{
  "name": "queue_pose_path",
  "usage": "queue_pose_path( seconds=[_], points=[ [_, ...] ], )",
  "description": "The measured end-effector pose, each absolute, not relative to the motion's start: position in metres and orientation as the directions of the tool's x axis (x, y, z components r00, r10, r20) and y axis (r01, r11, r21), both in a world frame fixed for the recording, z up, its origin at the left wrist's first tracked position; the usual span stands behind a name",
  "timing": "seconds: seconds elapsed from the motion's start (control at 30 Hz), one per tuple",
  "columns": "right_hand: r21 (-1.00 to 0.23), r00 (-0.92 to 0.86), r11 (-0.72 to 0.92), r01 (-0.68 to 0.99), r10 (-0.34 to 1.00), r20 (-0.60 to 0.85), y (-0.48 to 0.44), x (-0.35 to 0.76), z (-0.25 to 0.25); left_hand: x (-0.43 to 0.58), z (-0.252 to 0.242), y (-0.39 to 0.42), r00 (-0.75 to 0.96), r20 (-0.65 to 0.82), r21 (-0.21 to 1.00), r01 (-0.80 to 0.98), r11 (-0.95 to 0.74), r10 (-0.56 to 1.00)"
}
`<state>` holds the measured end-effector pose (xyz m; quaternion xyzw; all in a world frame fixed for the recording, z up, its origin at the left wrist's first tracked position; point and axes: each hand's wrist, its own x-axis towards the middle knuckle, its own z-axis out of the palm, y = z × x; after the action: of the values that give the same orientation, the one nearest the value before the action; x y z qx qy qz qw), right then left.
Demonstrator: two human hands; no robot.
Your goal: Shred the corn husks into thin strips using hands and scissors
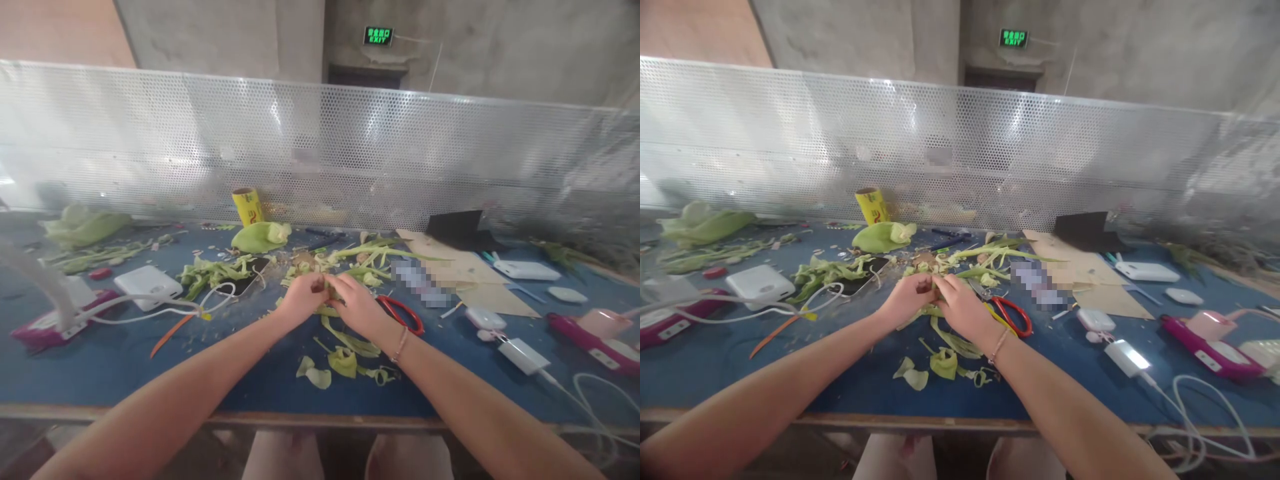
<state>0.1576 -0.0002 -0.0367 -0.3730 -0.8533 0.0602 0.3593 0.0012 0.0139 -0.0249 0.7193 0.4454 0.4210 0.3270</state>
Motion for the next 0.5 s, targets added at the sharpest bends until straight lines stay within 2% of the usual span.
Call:
queue_pose_path(
  seconds=[0.23, 0.4, 0.5],
  points=[
    [-0.48, -0.399, 0.658, 0.58, 0.744, 0.537, 0.0014, 0.1616, -0.0334, -0.0031, -0.0162, 0.0134, 0.314, 0.217, 0.876, 0.355, -0.326, 0.924],
    [-0.486, -0.409, 0.646, 0.589, 0.757, 0.51, 0.0042, 0.1642, -0.0314, -0.0053, -0.0146, 0.0155, 0.338, 0.131, 0.888, 0.378, -0.262, 0.932],
    [-0.457, -0.438, 0.662, 0.595, 0.743, 0.507, 0.0033, 0.167, -0.0311, -0.0042, -0.0143, 0.0151, 0.347, 0.138, 0.889, 0.369, -0.271, 0.928]
  ],
)
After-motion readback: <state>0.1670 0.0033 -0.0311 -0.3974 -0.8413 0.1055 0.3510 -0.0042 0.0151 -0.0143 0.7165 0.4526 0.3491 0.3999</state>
